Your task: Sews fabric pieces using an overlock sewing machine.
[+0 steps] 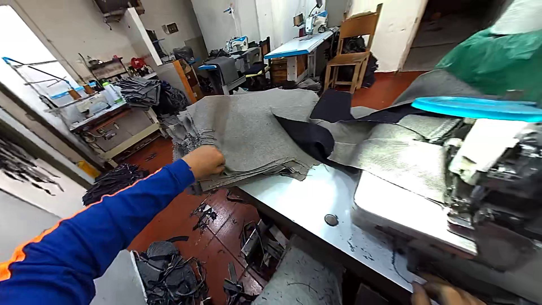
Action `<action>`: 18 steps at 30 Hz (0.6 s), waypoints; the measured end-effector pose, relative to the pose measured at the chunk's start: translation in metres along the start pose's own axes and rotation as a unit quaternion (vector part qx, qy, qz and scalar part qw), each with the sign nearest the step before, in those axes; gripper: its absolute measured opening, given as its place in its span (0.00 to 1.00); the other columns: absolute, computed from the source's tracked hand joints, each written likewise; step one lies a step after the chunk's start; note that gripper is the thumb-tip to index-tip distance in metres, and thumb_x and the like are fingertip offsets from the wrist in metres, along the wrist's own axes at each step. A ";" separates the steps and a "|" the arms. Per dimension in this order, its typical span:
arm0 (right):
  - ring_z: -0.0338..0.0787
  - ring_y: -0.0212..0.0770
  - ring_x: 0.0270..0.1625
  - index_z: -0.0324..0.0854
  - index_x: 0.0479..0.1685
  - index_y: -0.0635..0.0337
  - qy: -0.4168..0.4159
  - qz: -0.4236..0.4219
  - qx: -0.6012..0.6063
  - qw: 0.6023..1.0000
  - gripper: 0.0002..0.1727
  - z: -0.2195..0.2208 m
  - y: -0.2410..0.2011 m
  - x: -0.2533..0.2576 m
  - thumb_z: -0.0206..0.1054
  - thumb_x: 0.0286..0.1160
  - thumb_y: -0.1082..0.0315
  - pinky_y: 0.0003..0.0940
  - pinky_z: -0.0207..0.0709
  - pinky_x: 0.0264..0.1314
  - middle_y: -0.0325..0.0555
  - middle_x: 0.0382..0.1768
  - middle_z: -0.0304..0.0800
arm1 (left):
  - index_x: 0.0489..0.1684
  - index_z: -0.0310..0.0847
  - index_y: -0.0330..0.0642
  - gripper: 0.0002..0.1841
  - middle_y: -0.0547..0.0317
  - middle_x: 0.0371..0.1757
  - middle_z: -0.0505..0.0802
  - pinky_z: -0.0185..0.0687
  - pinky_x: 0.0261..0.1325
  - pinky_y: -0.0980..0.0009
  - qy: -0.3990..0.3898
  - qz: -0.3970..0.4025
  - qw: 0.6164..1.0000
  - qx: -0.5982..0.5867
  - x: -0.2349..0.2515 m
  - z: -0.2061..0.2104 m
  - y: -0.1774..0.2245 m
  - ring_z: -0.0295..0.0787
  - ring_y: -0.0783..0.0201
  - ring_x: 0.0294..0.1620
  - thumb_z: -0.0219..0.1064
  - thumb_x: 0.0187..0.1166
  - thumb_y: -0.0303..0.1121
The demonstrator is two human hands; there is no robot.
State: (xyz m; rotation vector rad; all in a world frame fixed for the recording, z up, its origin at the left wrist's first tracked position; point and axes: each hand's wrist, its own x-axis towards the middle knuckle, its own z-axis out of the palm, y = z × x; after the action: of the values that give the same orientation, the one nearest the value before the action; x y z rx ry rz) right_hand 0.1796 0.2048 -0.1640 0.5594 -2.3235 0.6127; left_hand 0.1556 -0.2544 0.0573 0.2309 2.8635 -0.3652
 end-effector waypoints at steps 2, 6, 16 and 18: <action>0.94 0.60 0.49 0.86 0.37 0.69 -0.033 -0.002 0.048 0.998 0.11 -0.007 0.006 -0.004 0.62 0.80 0.69 0.48 0.82 0.60 0.63 0.44 0.94 | 0.34 0.90 0.30 0.13 0.38 0.36 0.92 0.79 0.55 0.37 -0.025 -0.018 0.999 -0.025 0.009 -0.020 -0.005 0.91 0.39 0.46 0.64 0.84 0.31; 0.87 0.64 0.68 0.87 0.45 0.70 -0.043 0.021 0.115 0.992 0.15 -0.019 0.012 -0.016 0.60 0.84 0.65 0.54 0.68 0.81 0.67 0.58 0.91 | 0.29 0.90 0.31 0.11 0.44 0.27 0.89 0.79 0.45 0.44 0.067 -0.047 0.985 -0.150 0.010 -0.054 -0.012 0.87 0.49 0.34 0.67 0.81 0.28; 0.88 0.39 0.66 0.58 0.80 0.76 -0.075 0.372 0.655 0.654 0.44 -0.025 -0.115 0.067 0.61 0.81 0.44 0.39 0.86 0.64 0.53 0.67 0.82 | 0.29 0.86 0.34 0.15 0.58 0.24 0.87 0.82 0.34 0.67 0.082 0.191 0.814 -0.542 0.054 -0.062 0.261 0.84 0.69 0.25 0.61 0.87 0.31; 0.88 0.38 0.53 0.69 0.69 0.71 -0.010 0.485 0.632 0.604 0.22 -0.018 -0.125 0.095 0.44 0.94 0.60 0.37 0.86 0.54 0.50 0.52 0.84 | 0.33 0.90 0.34 0.14 0.56 0.28 0.90 0.79 0.38 0.65 0.095 0.223 0.833 -0.498 0.075 -0.060 0.279 0.84 0.67 0.29 0.63 0.87 0.32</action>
State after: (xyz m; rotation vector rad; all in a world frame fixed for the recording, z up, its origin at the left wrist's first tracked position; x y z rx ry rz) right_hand 0.1900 0.0931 -0.0524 -0.2931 -1.6186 2.8124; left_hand 0.1226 0.0375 0.0313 0.7056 2.6186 1.2578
